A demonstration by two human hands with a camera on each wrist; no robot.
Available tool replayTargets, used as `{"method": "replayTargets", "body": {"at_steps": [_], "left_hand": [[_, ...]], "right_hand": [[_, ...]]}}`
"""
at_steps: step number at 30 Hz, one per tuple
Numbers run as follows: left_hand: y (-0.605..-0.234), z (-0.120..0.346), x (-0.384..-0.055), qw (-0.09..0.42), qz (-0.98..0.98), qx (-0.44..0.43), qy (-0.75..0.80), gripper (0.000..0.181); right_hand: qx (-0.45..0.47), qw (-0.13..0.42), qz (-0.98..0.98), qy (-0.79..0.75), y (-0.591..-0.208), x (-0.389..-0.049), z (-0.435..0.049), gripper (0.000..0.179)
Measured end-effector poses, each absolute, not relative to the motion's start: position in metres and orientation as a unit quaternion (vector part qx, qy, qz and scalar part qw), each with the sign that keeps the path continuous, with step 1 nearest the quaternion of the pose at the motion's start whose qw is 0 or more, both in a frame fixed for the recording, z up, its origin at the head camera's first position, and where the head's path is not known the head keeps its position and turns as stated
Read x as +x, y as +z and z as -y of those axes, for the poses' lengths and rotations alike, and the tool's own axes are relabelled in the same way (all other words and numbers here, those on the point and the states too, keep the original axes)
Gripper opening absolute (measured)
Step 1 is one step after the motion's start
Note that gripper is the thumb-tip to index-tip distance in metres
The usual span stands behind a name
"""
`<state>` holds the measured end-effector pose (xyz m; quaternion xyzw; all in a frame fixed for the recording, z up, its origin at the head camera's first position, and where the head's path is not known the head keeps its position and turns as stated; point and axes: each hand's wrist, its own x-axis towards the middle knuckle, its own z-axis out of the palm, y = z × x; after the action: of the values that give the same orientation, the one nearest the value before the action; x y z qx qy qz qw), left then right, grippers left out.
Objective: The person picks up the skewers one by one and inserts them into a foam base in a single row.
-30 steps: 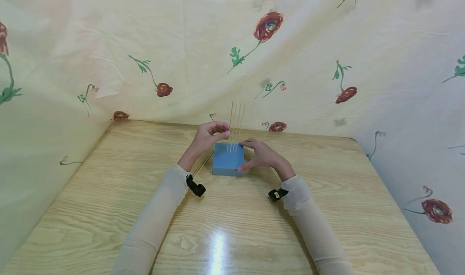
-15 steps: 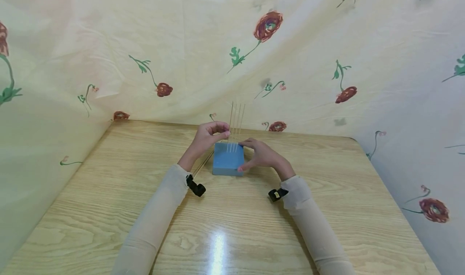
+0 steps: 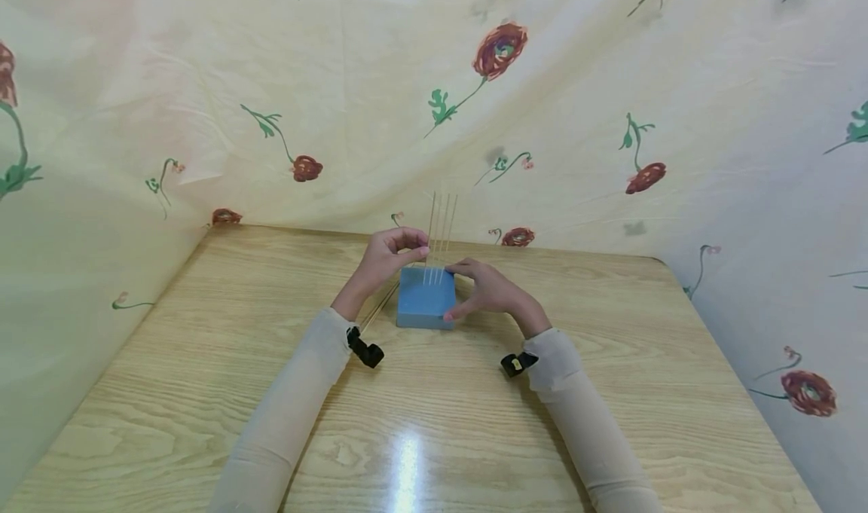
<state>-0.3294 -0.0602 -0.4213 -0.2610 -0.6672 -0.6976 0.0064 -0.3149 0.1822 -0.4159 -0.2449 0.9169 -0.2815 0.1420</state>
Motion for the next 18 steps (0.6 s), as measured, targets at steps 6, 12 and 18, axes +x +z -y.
{"method": "replayTargets", "body": {"at_steps": [6,12,18], "left_hand": [[-0.4208,0.0603,-0.328,0.002,0.668,-0.26,-0.697,0.017],[-0.4214,0.06,-0.328,-0.001,0.663,-0.258,-0.702,0.017],[-0.4204,0.06,-0.3277,0.0,0.663,-0.259,-0.702,0.017]], "right_hand": [[-0.244,0.143,-0.917,-0.28,-0.416,-0.3143,-0.1822,0.104],[-0.242,0.143,-0.918,-0.281,-0.4156,-0.3134,-0.1825,0.104],[-0.242,0.142,-0.919,-0.278,-0.4145,-0.3132,-0.1821,0.103]]}}
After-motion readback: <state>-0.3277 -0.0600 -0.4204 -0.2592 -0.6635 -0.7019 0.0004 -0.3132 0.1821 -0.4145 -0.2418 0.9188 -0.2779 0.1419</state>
